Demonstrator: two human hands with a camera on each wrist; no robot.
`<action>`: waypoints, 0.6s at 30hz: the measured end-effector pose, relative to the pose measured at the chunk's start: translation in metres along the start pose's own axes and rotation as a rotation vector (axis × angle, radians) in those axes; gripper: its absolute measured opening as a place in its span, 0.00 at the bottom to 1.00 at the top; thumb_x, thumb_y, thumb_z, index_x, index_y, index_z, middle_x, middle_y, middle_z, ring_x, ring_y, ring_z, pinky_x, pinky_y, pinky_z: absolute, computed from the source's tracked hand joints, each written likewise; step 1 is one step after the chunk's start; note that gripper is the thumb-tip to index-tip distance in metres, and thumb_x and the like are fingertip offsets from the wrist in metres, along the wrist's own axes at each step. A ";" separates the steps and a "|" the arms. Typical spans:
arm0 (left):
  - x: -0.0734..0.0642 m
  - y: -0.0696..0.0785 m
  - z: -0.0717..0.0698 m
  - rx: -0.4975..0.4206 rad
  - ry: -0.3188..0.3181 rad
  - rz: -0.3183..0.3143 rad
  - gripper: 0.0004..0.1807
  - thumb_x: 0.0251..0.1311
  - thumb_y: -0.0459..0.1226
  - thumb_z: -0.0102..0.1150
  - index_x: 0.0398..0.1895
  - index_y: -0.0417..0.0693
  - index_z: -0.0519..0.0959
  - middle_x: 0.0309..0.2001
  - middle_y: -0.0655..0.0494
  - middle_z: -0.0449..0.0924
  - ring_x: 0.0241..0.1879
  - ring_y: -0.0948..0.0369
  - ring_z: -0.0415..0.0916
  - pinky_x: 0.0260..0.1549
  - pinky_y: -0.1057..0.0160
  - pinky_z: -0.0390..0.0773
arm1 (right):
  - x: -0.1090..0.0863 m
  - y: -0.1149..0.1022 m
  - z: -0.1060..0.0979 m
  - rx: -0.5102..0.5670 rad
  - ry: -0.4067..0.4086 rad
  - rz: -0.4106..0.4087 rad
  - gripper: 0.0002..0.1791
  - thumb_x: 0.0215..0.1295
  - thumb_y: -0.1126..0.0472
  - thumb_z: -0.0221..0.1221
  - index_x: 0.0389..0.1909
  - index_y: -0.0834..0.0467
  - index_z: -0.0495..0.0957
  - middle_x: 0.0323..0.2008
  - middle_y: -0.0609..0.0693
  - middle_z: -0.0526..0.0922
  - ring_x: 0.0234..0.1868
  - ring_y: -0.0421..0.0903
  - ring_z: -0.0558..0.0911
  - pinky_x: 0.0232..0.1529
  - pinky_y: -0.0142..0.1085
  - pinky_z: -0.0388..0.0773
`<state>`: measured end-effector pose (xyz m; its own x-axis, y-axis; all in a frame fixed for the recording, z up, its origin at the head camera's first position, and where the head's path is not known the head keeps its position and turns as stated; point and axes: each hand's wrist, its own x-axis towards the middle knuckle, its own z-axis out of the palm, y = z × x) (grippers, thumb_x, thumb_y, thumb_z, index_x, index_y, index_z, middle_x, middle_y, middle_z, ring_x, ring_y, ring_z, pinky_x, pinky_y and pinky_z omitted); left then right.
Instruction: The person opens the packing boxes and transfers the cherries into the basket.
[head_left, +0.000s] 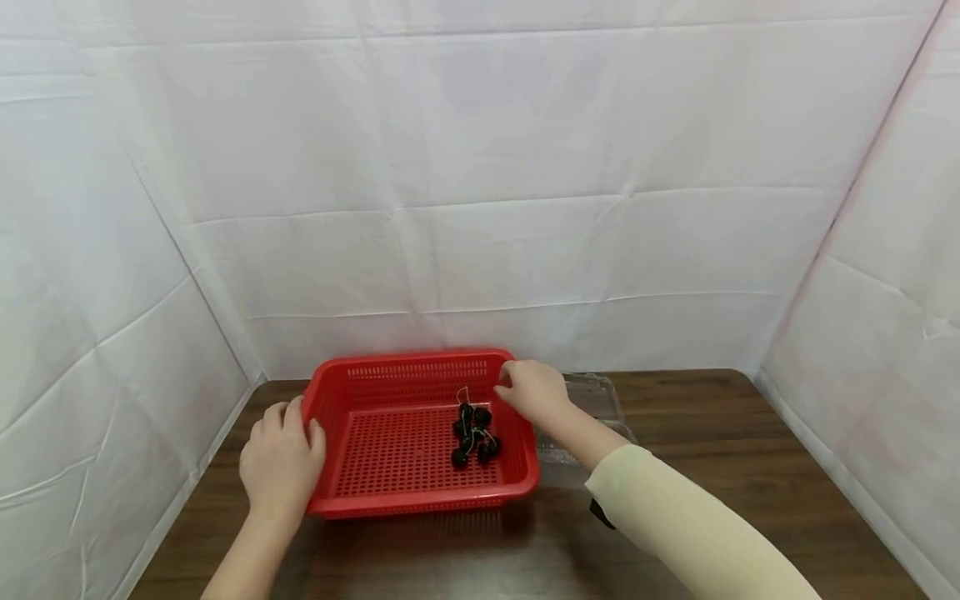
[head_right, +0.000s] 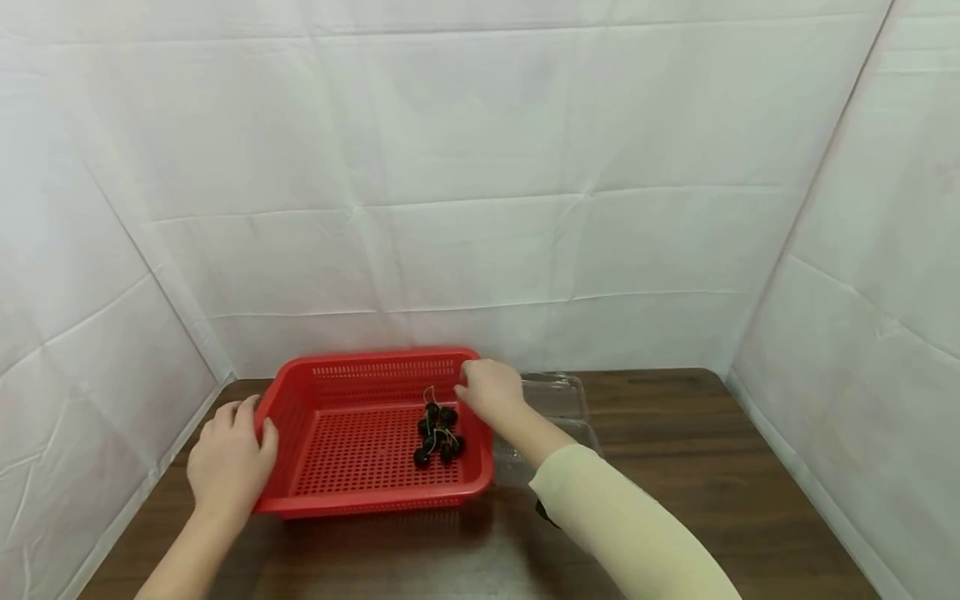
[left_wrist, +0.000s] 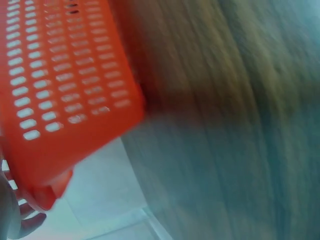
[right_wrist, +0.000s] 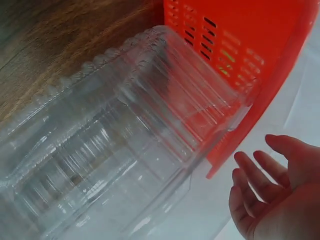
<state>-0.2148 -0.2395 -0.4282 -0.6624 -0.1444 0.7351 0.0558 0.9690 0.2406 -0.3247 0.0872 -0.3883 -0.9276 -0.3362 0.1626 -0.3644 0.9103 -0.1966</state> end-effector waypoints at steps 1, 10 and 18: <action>0.001 0.002 -0.001 -0.006 -0.002 0.013 0.19 0.55 0.34 0.60 0.49 0.31 0.77 0.43 0.33 0.76 0.36 0.36 0.76 0.27 0.38 0.74 | -0.003 0.000 -0.001 0.010 0.014 -0.002 0.11 0.65 0.51 0.63 0.40 0.55 0.83 0.33 0.47 0.84 0.28 0.42 0.79 0.27 0.38 0.76; 0.004 0.027 -0.012 -0.025 -0.054 0.136 0.25 0.54 0.37 0.62 0.55 0.32 0.76 0.55 0.33 0.72 0.53 0.36 0.71 0.50 0.32 0.66 | -0.036 0.006 -0.013 -0.017 0.114 -0.085 0.20 0.69 0.43 0.56 0.42 0.56 0.80 0.32 0.51 0.82 0.35 0.48 0.79 0.37 0.44 0.75; 0.003 0.040 -0.024 -0.058 -0.137 0.121 0.31 0.54 0.40 0.63 0.61 0.36 0.72 0.64 0.35 0.65 0.63 0.36 0.61 0.55 0.30 0.59 | -0.067 0.029 -0.026 -0.059 0.131 -0.120 0.37 0.66 0.36 0.55 0.69 0.54 0.67 0.64 0.57 0.71 0.65 0.60 0.67 0.61 0.60 0.59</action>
